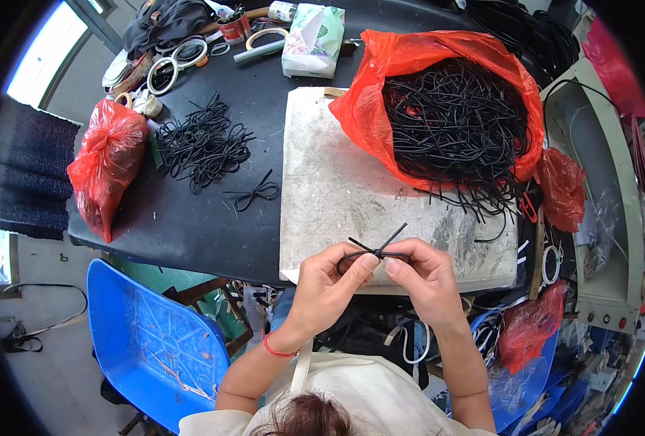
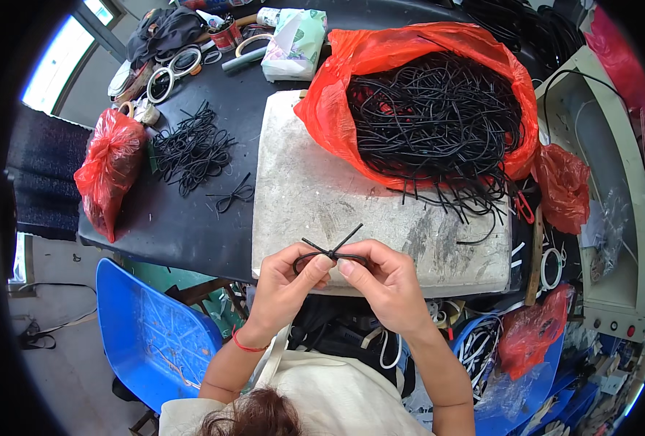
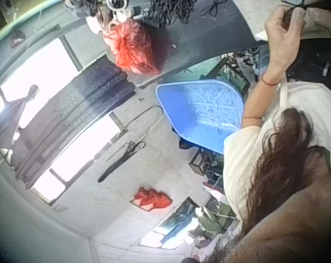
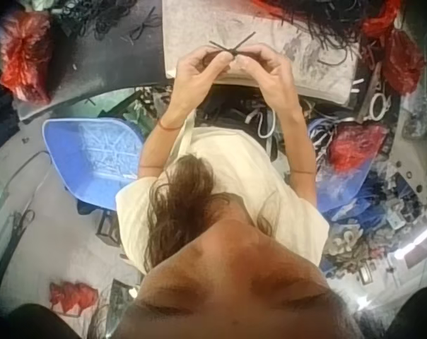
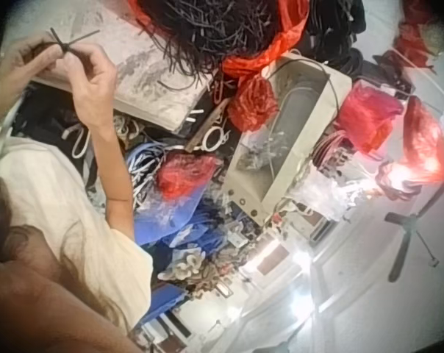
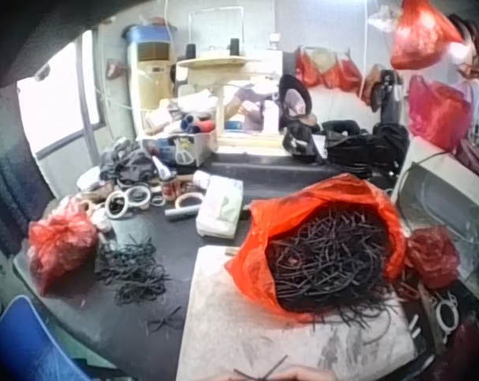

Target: The person repeatedly picks up black cable ties from a red bag and ties them into figure-eight loops by hand. Each completed loop is placed on the table, forming a growing pile of finished units.

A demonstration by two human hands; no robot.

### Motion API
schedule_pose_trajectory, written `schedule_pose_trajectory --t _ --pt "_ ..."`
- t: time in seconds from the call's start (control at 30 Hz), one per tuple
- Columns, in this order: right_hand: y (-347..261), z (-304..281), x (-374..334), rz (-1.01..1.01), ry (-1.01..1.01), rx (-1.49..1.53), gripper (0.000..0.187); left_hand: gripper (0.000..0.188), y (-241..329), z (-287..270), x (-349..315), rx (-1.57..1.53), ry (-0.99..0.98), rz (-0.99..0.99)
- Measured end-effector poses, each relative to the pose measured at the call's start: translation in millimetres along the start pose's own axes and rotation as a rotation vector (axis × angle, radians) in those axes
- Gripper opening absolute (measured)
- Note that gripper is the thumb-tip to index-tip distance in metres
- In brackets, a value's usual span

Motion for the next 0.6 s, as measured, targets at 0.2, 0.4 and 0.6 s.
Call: schedule_pose_trajectory --t 0.2,0.4,0.6 --pt "-1.4 2.8 -1.7 0.042 -0.041 0.056 0.02 0.017 5.7 -2.7 -0.2 -0.03 0.014 0.04" --pt "-0.1 18.0 -0.7 0.046 0.046 0.297 0.018 0.021 15.6 17.4 4.3 -0.283 0.068 0.141" --pt "-32.8 -3.9 -6.5 -0.218 0.265 -0.248 0.013 0.02 25.6 3.4 6.2 -0.142 -0.14 -0.028"
Point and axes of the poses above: each hand's wrist, its own x-axis towards the middle knuckle, its own z-axis out of the palm, y = z × x, the point moved 5 cm from there along x, towards the middle knuckle, and after that the axes turned 6 degrees about -x, right-handed, at the moved point
